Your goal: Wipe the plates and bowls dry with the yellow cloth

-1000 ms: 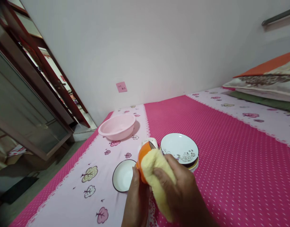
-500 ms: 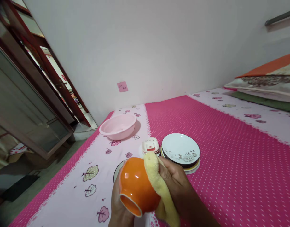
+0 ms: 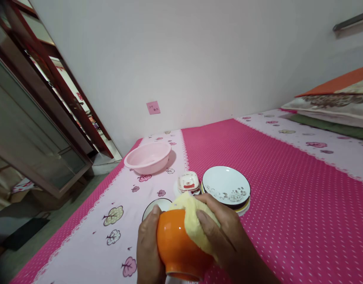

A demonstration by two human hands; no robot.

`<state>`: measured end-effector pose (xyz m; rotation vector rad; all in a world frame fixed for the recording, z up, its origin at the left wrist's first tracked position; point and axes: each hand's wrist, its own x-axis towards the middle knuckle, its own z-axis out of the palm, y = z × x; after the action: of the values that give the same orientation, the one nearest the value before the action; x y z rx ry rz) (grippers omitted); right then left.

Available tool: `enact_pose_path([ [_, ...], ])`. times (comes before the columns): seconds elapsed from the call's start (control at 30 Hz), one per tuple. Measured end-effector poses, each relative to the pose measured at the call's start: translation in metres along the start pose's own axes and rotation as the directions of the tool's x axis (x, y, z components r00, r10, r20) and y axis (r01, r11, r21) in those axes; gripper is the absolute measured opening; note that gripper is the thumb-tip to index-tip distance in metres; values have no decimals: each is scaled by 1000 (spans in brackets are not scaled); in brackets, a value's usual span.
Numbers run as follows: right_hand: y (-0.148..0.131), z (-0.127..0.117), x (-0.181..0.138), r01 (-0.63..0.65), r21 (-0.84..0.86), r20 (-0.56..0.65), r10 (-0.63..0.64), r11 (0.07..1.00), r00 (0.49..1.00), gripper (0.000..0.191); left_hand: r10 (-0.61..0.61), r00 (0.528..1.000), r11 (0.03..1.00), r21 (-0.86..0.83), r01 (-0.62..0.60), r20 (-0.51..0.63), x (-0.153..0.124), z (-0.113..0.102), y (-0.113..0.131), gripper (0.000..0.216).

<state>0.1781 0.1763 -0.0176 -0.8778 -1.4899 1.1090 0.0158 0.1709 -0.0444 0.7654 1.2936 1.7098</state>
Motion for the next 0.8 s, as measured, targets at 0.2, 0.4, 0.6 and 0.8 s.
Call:
enact_pose_path([
  [0.2, 8, 3, -3, 219, -388, -1, -239, 895, 971, 29, 321, 917, 860, 334, -387, 235, -14, 10, 5, 50],
  [0.4, 7, 6, -3, 317, -408, -7, -350, 856, 937, 26, 229, 954, 933, 234, -272, 194, -16, 13, 9, 54],
  [0.6, -1, -3, -6, -33, -24, -107, 30, 999, 994, 42, -113, 992, 970, -212, 122, 53, -18, 14, 19, 49],
  [0.8, 11, 18, -9, -142, 355, -182, 217, 924, 959, 49, -465, 878, 647, -635, 422, 110, -11, 13, 26, 28],
])
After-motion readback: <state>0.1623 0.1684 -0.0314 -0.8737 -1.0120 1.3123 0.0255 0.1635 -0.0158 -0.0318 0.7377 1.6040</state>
